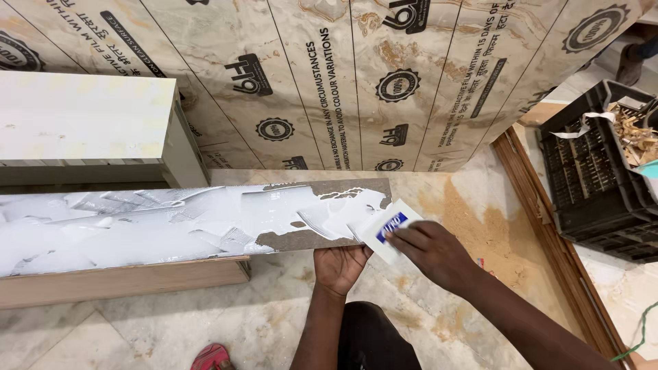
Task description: The person scoops white adhesive from a yellow bucket using a plastic scraper and applies it to a long wooden plank. They then spread the adhesive evenly along the surface of the plank using the scraper.
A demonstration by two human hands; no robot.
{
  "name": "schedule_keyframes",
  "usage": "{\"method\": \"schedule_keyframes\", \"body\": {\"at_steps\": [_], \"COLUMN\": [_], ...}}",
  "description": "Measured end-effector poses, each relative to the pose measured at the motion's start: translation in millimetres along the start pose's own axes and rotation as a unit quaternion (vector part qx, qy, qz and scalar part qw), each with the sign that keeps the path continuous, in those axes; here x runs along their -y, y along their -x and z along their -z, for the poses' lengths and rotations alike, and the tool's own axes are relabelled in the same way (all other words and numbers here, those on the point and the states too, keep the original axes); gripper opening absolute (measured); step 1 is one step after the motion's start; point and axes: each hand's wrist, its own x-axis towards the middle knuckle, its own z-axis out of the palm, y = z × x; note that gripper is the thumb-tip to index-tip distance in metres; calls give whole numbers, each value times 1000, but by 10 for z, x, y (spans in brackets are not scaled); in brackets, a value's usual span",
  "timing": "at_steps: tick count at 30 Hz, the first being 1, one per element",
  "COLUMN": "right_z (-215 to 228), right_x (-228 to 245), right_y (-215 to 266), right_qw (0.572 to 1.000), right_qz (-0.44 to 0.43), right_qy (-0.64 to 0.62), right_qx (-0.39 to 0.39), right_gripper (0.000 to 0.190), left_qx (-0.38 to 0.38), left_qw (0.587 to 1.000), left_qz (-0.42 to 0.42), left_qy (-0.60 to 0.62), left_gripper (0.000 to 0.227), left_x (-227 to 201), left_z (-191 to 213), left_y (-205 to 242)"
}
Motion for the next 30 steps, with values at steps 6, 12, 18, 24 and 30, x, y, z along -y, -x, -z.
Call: {"method": "schedule_keyframes", "body": {"at_steps": [6, 12, 18, 24, 30], "right_z": [236, 357, 124, 133, 438], "right_x": [-313, -334, -284, -448, -668], "right_y": [382, -144, -500, -130, 24], "right_qw": [999, 996, 998, 1000, 997], "right_qz": [-11, -15, 59, 12, -23], "right_qy": [32, -1, 17, 19, 71], "right_qx": [28, -88, 5, -4, 11], "right_gripper": [39, 37, 32, 41, 45], "left_qx": [8, 11, 6, 4, 16], "left_qw": [998, 999, 999, 999, 999], "left_qz": [5, 19, 31, 19, 21], "left_qy": [-56, -36, -24, -47, -26], "left_gripper": [65, 67, 70, 67, 69], "left_x": [-40, 80, 147, 141, 156], "left_z": [-129, -165, -57, -64, -148], "left_y": [16, 11, 1, 33, 21]}}
